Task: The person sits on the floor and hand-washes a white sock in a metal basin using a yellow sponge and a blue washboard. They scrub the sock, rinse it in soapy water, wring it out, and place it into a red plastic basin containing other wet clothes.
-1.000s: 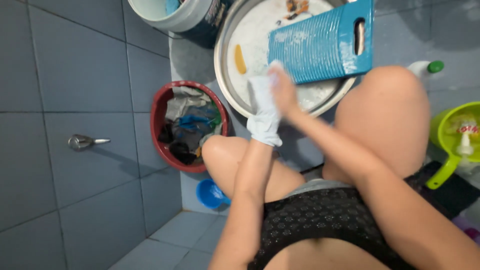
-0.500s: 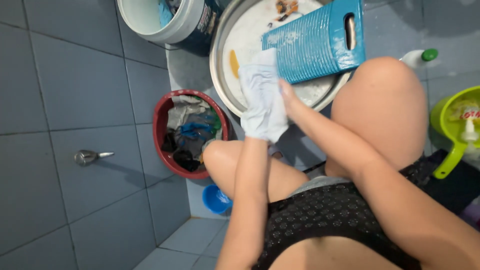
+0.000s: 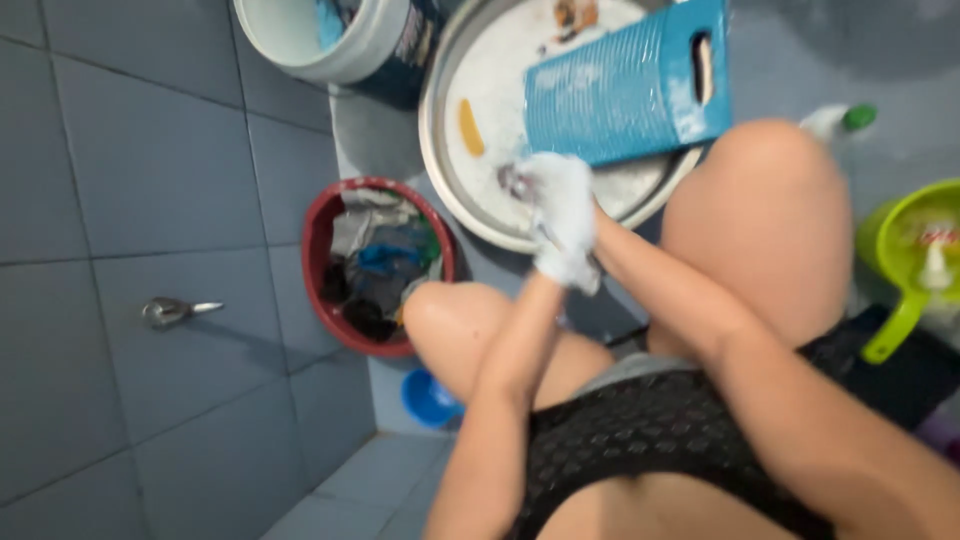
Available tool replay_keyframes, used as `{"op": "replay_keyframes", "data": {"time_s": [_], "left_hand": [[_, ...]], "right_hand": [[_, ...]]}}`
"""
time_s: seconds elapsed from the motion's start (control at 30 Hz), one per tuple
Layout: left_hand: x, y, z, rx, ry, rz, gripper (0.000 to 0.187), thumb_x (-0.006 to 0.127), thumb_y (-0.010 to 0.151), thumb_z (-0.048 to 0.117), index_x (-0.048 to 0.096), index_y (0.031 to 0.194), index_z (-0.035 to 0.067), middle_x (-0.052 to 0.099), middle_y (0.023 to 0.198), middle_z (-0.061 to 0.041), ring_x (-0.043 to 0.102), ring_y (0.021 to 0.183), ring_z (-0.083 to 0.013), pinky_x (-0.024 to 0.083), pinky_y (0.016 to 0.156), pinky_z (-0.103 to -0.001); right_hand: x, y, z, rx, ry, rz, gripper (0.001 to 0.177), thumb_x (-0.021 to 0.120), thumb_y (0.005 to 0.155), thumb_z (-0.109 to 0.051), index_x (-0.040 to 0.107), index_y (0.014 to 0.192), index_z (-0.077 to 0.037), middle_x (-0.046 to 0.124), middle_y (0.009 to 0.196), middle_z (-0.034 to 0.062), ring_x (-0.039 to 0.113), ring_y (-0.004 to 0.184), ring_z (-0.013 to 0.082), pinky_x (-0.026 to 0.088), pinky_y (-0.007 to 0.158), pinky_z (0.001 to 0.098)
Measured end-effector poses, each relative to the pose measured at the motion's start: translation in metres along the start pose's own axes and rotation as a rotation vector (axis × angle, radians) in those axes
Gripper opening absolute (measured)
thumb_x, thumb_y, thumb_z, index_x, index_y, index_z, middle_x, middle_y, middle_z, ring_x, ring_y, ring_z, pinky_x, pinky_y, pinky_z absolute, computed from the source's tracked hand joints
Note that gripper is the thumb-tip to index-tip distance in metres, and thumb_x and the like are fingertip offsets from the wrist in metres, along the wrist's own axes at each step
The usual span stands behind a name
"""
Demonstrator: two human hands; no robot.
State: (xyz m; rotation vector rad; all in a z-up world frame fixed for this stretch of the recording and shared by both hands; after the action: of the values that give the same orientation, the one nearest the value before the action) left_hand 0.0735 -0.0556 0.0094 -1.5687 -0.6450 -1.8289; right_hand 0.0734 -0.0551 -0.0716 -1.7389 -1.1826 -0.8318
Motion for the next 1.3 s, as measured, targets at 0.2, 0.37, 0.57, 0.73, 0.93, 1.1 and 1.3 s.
{"op": "replay_keyframes", "data": {"time_s": [0.2,0.37,0.57,0.73,0.93,1.1,1.3], "left_hand": [[-0.006,-0.008,-0.018,0.009,-0.030,0.002,0.059,0.059,0.092,0.019,0.050,0.145,-0.006,0.057,0.140,-0.019,0.052,0.132,-0.0301,0.037,0.115,-0.041],[-0.011,-0.010,0.025,0.035,-0.051,0.035,0.059,0.059,0.092,0.018,0.050,0.145,-0.006,0.057,0.140,-0.019,0.052,0.132,-0.0301,0.037,0.115,-0.041],[-0.003,-0.014,-0.001,0.033,-0.038,0.018,0.060,0.060,0.091,0.018,0.050,0.145,-0.006,0.057,0.140,-0.019,0.052,0.132,-0.0300,0.037,0.115,-0.041],[0.002,-0.006,0.005,0.046,-0.060,0.002,0.060,0.061,0.090,0.018,0.050,0.145,-0.006,0.057,0.139,-0.019,0.052,0.132,-0.0299,0.037,0.115,-0.041],[0.003,0.014,0.038,0.059,-0.064,0.003,0.061,0.061,0.090,0.018,0.050,0.145,-0.006,0.057,0.139,-0.019,0.051,0.132,-0.0298,0.037,0.115,-0.041],[0.000,0.031,0.015,0.051,-0.002,0.009,0.061,0.062,0.089,0.018,0.050,0.145,-0.006,0.057,0.139,-0.019,0.051,0.131,-0.0297,0.037,0.115,-0.041],[-0.003,0.053,0.035,0.009,0.041,0.021,0.062,0.062,0.089,0.017,0.050,0.144,-0.006,0.056,0.139,-0.019,0.051,0.131,-0.0297,0.036,0.115,-0.040]], "right_hand": [[-0.009,0.001,0.001,-0.008,-0.022,0.027,0.037,0.050,0.108,-0.031,0.060,0.132,-0.004,0.069,0.118,0.0142,0.066,0.112,0.0259,0.053,0.103,0.0406],[-0.018,-0.020,0.035,-0.003,-0.003,0.083,0.040,0.050,0.109,-0.032,0.060,0.136,-0.004,0.069,0.121,0.0147,0.066,0.114,0.0261,0.052,0.106,0.0403],[-0.010,-0.003,-0.001,-0.223,-0.099,0.001,0.042,0.049,0.109,-0.032,0.060,0.140,-0.006,0.069,0.126,0.0142,0.065,0.118,0.0241,0.051,0.109,0.0376],[0.000,0.018,-0.044,-0.247,-0.762,0.193,0.037,0.051,0.107,-0.030,0.061,0.137,-0.009,0.067,0.134,0.0090,0.063,0.122,0.0190,0.049,0.108,0.0337],[0.082,-0.012,-0.054,-0.475,-0.913,-0.060,0.034,0.055,0.106,-0.025,0.061,0.137,-0.010,0.067,0.135,0.0100,0.062,0.123,0.0202,0.049,0.107,0.0345],[0.106,0.017,-0.126,-0.646,-1.126,0.142,0.033,0.060,0.104,-0.016,0.060,0.136,-0.009,0.069,0.133,0.0125,0.065,0.122,0.0254,0.051,0.108,0.0370],[0.166,-0.027,-0.148,-0.742,-1.259,0.183,0.033,0.063,0.101,-0.012,0.058,0.133,-0.007,0.066,0.128,0.0166,0.061,0.125,0.0355,0.047,0.109,0.0417]]}}
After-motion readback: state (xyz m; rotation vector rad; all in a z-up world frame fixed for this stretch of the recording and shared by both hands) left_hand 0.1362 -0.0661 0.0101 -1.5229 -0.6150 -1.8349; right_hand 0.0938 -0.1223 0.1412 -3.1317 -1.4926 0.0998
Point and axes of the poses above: each hand's wrist, its own y-axis towards the middle knuckle, its own x-axis out of the palm, z = x × y, the point moved 10 cm from there along y, towards the middle knuckle
